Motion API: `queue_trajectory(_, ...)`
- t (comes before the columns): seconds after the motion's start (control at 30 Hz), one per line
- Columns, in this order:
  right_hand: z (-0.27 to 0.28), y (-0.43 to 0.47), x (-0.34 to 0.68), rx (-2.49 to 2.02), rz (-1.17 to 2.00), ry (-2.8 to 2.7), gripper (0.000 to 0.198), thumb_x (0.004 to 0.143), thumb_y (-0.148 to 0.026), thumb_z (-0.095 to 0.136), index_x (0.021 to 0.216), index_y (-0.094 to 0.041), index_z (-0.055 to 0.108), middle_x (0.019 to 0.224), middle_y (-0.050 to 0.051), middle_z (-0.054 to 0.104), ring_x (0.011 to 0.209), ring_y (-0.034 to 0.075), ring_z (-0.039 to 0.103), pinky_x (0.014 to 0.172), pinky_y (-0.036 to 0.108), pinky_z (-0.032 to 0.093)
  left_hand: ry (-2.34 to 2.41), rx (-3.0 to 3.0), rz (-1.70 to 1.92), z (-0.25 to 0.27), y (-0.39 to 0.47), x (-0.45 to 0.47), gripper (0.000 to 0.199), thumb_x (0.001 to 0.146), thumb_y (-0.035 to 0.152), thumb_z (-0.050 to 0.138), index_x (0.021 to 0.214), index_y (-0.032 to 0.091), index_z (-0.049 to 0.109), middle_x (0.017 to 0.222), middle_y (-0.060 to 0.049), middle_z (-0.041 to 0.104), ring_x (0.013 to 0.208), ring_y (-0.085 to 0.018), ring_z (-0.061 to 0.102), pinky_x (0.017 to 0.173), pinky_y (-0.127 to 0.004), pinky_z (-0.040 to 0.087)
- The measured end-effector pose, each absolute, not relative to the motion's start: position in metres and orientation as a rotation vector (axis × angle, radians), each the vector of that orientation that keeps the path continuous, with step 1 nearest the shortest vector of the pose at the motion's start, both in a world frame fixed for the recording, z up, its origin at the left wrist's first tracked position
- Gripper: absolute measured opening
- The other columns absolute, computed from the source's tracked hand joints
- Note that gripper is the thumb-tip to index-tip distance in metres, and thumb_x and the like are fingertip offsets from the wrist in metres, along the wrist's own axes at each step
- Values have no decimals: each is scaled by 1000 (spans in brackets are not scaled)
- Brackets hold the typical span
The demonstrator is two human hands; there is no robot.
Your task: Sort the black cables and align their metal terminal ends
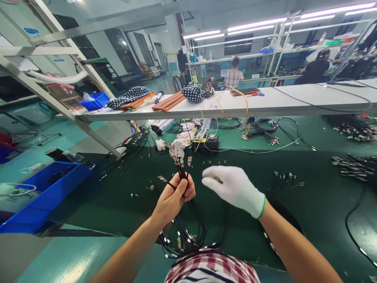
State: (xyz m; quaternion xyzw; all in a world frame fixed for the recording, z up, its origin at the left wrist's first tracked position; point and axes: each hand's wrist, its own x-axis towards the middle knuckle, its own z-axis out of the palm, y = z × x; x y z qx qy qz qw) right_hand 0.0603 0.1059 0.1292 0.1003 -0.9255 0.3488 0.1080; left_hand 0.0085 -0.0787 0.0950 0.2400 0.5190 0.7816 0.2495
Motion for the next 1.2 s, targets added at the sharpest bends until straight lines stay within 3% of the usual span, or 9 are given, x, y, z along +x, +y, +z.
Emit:
queue_trajectory(0.07,145,106,55,185,1230,-2532,27,90,-38,58,111,-24,69,84,2,69,69,16,60,65,29,43,1422,711,2085,98,-77,11,30,92,47,55,88,17,49,64,5,34,54,-7,31,51,-23,27)
queue_trajectory(0.2,160,88,51,171,1415,-2395,24,79,-31,69,101,-22,69,73,0,64,57,12,52,53,25,41,1576,783,2028,103,-73,20,30,95,45,51,84,18,43,67,5,35,56,-7,32,50,-22,28)
queue_trajectory(0.57,160,76,66,99,1498,-2308,11,77,-18,64,87,-20,68,75,-2,67,62,9,60,56,18,48,1948,875,1907,97,-78,36,18,100,35,39,93,19,43,73,3,36,62,-9,29,55,-21,29)
queue_trajectory(0.77,151,68,66,27,1463,-2258,8,74,-15,60,80,-18,63,59,-4,57,48,8,49,45,18,39,2177,1043,1862,100,-73,39,4,96,20,38,94,19,41,71,3,41,62,-10,30,57,-21,31)
queue_trajectory(0.97,135,61,60,25,1638,-2052,9,74,-13,51,78,-17,56,68,-2,55,56,9,50,51,20,42,2378,1089,1822,96,-65,40,12,93,12,38,84,20,37,68,5,41,59,-9,31,54,-20,28)
queue_trajectory(1.1,137,75,61,113,1935,-2077,19,81,-19,53,98,-17,63,76,-1,60,56,8,52,52,21,44,2372,936,1813,92,-69,39,5,94,19,40,90,19,43,68,4,43,57,-9,34,54,-20,31)
queue_trajectory(1.2,144,83,62,78,1999,-2044,25,85,-24,55,108,-17,65,85,2,64,57,8,54,54,21,46,2327,843,1845,91,-73,39,11,96,27,42,90,19,45,68,4,44,58,-9,36,55,-20,33)
